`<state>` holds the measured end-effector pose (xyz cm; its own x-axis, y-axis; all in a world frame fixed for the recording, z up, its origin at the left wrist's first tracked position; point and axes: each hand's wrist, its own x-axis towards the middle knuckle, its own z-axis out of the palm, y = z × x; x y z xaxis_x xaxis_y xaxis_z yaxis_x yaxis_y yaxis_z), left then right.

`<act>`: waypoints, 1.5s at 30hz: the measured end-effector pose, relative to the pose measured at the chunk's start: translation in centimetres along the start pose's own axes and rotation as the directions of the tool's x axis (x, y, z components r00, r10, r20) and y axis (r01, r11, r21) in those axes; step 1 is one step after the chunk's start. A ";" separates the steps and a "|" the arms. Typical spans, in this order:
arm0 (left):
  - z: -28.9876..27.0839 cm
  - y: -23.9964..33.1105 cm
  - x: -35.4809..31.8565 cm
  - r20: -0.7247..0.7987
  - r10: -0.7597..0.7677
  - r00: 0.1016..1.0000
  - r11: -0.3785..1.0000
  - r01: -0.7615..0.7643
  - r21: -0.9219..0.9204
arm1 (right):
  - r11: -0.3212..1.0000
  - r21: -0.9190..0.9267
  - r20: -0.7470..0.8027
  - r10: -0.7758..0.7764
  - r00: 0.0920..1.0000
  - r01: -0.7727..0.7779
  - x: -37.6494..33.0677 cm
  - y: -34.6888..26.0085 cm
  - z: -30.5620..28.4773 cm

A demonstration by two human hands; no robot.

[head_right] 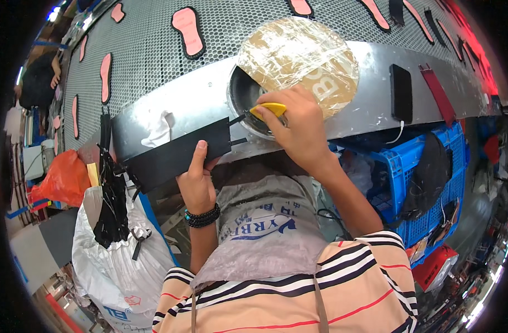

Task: Applying adhesive to black shoe upper components using a manual scraper tool in a production line setting.

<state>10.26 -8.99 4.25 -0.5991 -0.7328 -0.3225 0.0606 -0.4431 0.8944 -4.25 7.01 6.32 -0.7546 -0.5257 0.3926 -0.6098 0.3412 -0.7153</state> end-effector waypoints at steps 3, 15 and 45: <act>0.1 -0.1 -0.1 -0.001 0.032 0.999 0.999 -0.032 -0.029 | 1.000 0.029 0.008 0.003 1.000 -0.003 0.0 -0.7 -0.4; 0.5 0.2 -0.6 -0.050 0.087 0.995 0.994 -0.084 0.063 | 0.975 0.218 -0.053 0.057 0.997 -0.044 -0.4 -3.2 1.3; 3.0 -3.1 0.3 -0.185 0.263 0.947 0.965 -0.261 0.036 | 0.944 0.306 -0.090 -0.095 0.991 0.119 -2.4 -2.1 1.5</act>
<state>7.48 -6.30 2.33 -0.4037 -0.9060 -0.1273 0.1859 -0.2174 0.9582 -0.77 6.39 6.00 -0.7120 -0.4832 0.5095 -0.5913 0.0212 -0.8062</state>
